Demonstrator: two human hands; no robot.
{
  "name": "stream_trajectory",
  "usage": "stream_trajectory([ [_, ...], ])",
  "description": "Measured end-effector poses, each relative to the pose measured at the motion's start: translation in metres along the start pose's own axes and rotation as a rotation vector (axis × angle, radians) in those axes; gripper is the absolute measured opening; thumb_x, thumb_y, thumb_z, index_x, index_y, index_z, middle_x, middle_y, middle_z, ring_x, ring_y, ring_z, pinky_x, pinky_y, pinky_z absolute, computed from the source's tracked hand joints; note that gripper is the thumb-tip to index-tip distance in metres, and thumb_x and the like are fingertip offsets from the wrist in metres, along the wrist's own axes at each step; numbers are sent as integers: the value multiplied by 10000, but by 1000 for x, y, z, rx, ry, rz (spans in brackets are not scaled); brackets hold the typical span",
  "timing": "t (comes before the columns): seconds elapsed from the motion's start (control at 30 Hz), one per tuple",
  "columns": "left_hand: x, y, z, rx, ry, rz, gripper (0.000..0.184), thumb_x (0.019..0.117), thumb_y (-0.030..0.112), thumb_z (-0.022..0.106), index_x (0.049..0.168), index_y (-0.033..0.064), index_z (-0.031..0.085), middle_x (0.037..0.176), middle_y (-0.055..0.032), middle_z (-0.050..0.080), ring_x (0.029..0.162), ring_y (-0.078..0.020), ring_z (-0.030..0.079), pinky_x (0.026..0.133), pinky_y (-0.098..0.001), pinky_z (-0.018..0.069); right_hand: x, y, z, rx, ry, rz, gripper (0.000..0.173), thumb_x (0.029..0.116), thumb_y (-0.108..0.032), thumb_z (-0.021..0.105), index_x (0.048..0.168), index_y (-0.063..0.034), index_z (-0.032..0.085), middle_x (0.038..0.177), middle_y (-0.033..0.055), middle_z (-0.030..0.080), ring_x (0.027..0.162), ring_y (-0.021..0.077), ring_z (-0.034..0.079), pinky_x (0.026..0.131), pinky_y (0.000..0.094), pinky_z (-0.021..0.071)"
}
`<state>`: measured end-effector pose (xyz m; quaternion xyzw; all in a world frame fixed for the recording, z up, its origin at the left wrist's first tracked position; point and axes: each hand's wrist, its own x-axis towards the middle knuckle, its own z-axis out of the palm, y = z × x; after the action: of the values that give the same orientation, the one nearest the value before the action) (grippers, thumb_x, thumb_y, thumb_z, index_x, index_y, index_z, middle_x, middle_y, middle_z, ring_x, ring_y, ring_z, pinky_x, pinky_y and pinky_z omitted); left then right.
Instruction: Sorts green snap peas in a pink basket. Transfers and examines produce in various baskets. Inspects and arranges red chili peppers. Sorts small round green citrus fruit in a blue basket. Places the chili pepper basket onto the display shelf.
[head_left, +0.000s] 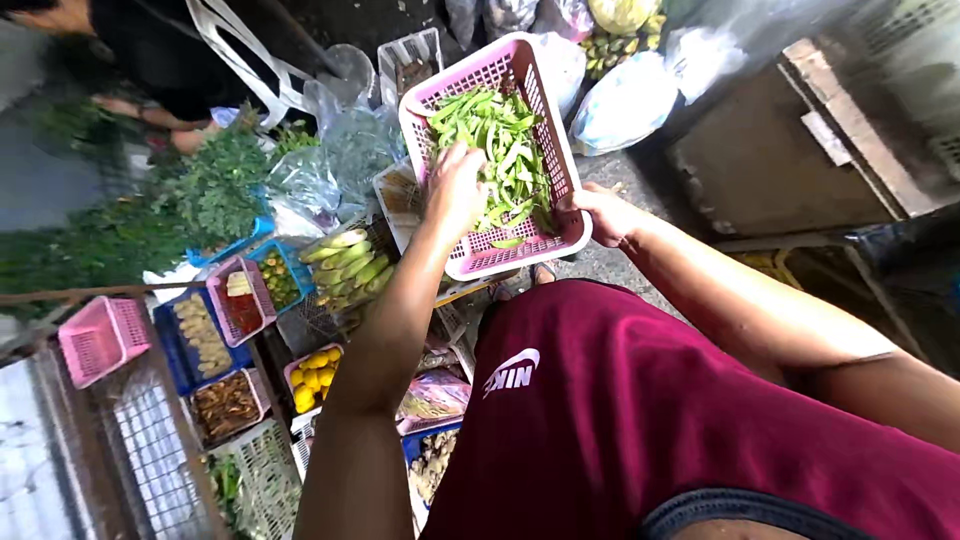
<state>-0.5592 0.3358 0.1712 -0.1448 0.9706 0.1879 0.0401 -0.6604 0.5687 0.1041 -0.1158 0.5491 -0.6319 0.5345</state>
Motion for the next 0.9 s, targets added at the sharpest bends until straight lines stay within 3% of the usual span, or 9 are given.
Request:
stream_trajectory([
  [0.1,-45,8,8,33,-120,75,188,936,67,647,1103,67,732,1144,-120,671,1146,-312,630,989,-489,544,5,-5,-2,-16,-8,20,296,820,-294,625,1039,-99,667,883,40,738,798,139,726,740,366,628],
  [0.2,-75,12,-1,35,-246,73,199,925,134,719,1118,112,759,1148,-83,692,1147,-282,635,996,-499,537,6,-11,-3,-48,-15,24,319,797,-305,650,1037,-95,665,876,34,737,787,135,724,731,365,628],
  [0.3,-72,19,-13,-68,-51,25,247,954,216,702,1180,131,751,1227,-52,702,1190,-233,642,1030,-463,533,7,-9,-4,-63,-52,16,332,803,-316,656,1053,-99,666,881,30,740,791,128,725,734,356,629],
  [0.4,-37,17,-12,-32,79,-184,550,911,348,764,1393,124,624,1398,-100,612,1324,-308,554,1096,-503,476,8,-11,2,-71,-86,31,332,794,-310,667,1038,-86,667,873,48,742,779,140,728,724,367,631],
  [0.47,-16,16,-1,-14,80,-246,706,866,313,799,1500,152,533,1434,-141,567,1349,-366,507,1102,-540,453,10,-13,8,-75,-96,32,332,792,-309,667,1039,-88,669,877,48,744,782,141,730,725,366,632],
  [0.57,-26,29,21,-69,19,-85,529,890,83,695,1405,167,613,1288,-139,632,1197,-342,616,992,-530,539,10,-12,12,-55,-77,36,316,800,-287,655,1042,-85,666,884,54,745,789,145,732,731,369,634],
  [0.63,-50,34,22,-112,-102,70,443,907,25,669,1334,146,658,1239,-122,654,1168,-316,632,975,-513,555,10,-10,11,-59,-57,32,312,793,-292,654,1035,-96,663,874,35,737,781,134,723,718,361,628],
  [0.8,-79,9,-2,-184,-246,175,242,912,68,619,1072,170,769,1227,-6,675,1201,-199,608,1025,-460,521,10,-4,9,-59,-92,23,303,795,-292,662,1015,-85,684,880,53,743,791,148,729,721,377,630],
  [0.9,-59,-2,-27,-191,-57,76,226,962,123,619,1134,121,765,1237,-37,699,1208,-193,633,1047,-456,525,15,-2,1,-82,-124,11,323,788,-338,692,1001,-94,693,864,52,742,777,149,729,710,380,628],
])
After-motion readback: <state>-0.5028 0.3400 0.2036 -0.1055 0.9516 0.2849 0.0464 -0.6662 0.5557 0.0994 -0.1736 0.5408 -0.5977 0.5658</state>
